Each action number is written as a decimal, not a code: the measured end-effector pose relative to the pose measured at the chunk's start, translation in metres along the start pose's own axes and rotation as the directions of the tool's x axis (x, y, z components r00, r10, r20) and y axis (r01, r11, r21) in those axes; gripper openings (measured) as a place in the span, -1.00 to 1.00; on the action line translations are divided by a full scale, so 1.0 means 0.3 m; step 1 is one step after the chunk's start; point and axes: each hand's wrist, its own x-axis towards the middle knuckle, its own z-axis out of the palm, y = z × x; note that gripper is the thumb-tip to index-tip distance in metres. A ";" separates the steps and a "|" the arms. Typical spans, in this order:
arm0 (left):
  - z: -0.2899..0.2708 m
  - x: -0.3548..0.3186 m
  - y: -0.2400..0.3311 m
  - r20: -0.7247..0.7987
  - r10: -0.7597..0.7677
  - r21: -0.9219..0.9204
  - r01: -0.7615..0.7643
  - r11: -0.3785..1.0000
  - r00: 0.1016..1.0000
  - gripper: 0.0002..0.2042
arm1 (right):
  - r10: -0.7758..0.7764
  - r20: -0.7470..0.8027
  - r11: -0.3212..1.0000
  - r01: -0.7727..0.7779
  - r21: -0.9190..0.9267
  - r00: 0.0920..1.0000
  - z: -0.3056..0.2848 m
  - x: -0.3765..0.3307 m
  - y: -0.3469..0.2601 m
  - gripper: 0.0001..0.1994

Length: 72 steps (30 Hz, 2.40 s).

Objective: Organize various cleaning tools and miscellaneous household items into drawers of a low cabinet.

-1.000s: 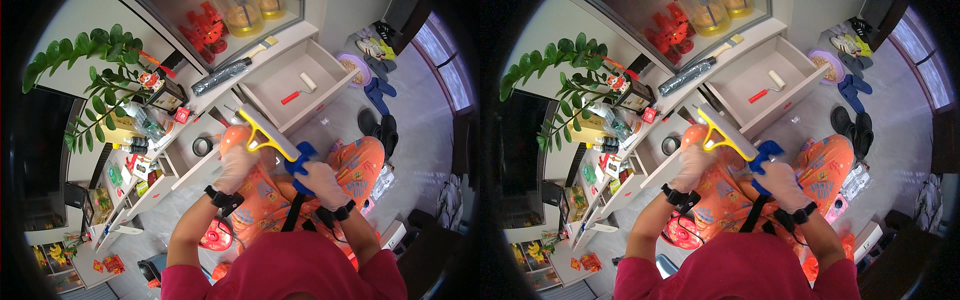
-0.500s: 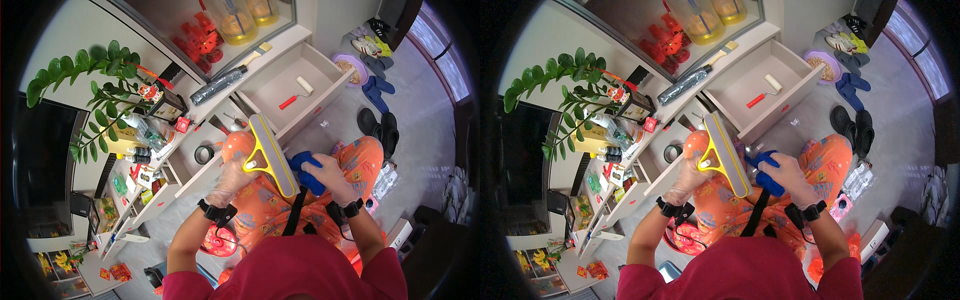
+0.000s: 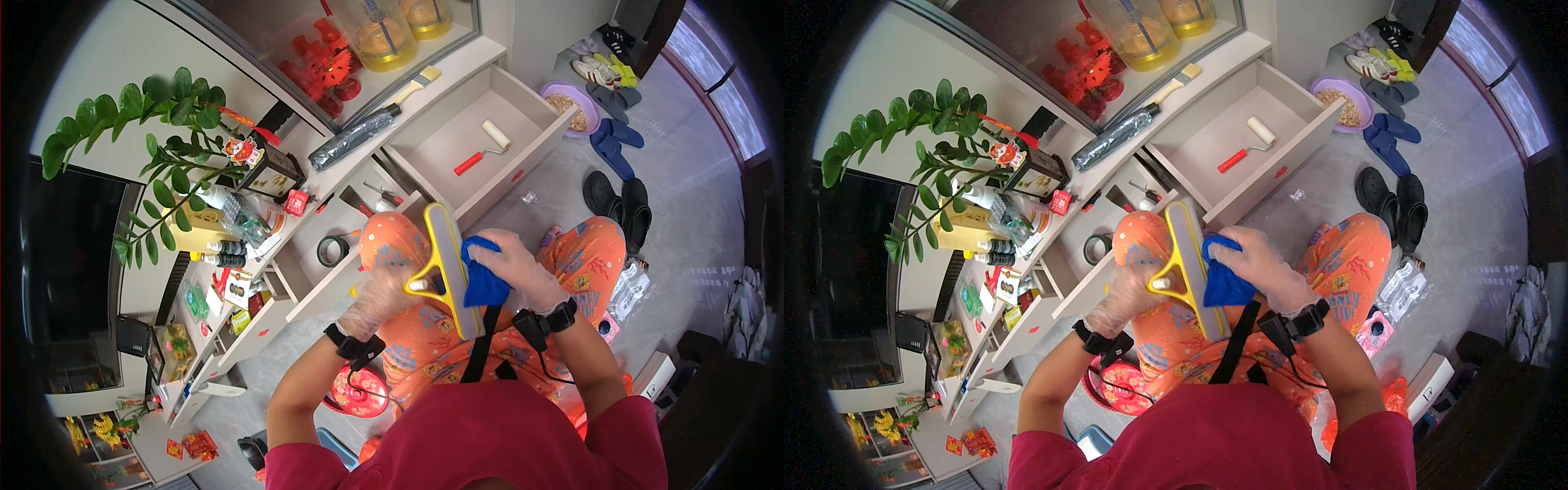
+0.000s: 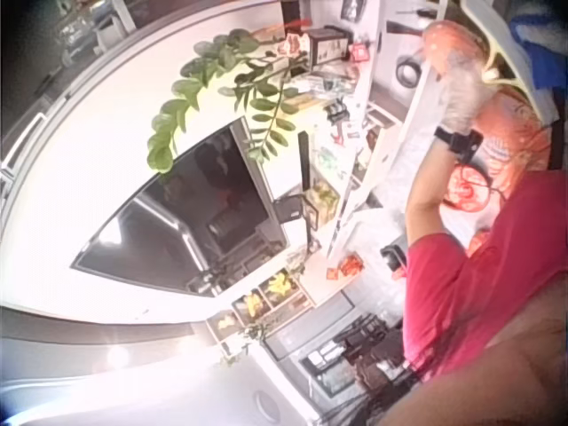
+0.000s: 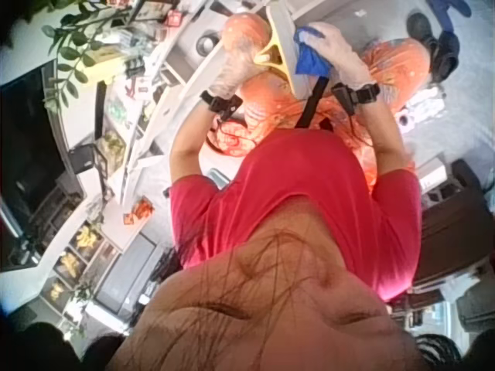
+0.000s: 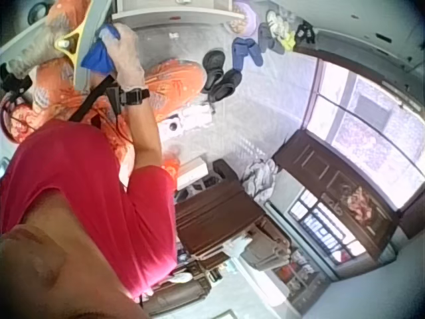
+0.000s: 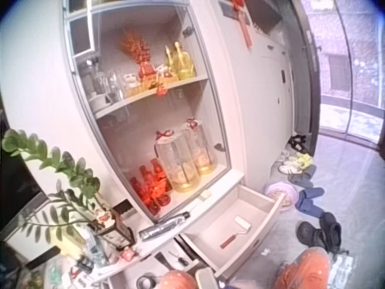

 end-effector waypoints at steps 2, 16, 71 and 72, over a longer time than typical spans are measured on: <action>0.007 0.002 0.007 -0.028 0.040 0.039 -0.039 0.998 0.999 -0.82 | 0.011 0.000 1.000 -0.011 0.017 1.000 -0.014 0.020 -0.002 -0.71; 0.051 -0.017 0.016 -0.003 0.327 0.297 -0.311 0.903 0.945 -0.80 | 0.223 0.197 0.975 -0.222 -0.026 0.955 -0.137 0.099 -0.130 -0.64; -0.116 0.212 0.325 0.581 -0.051 -0.728 0.492 -0.477 0.812 -0.72 | -0.079 -0.323 0.832 -0.116 -0.543 0.943 -0.049 -0.155 0.186 -0.79; -0.125 0.215 0.320 0.575 -0.061 -0.734 0.482 -0.479 0.816 -0.72 | 0.007 -0.407 0.906 -0.178 -0.384 0.913 -0.060 -0.171 0.180 -0.79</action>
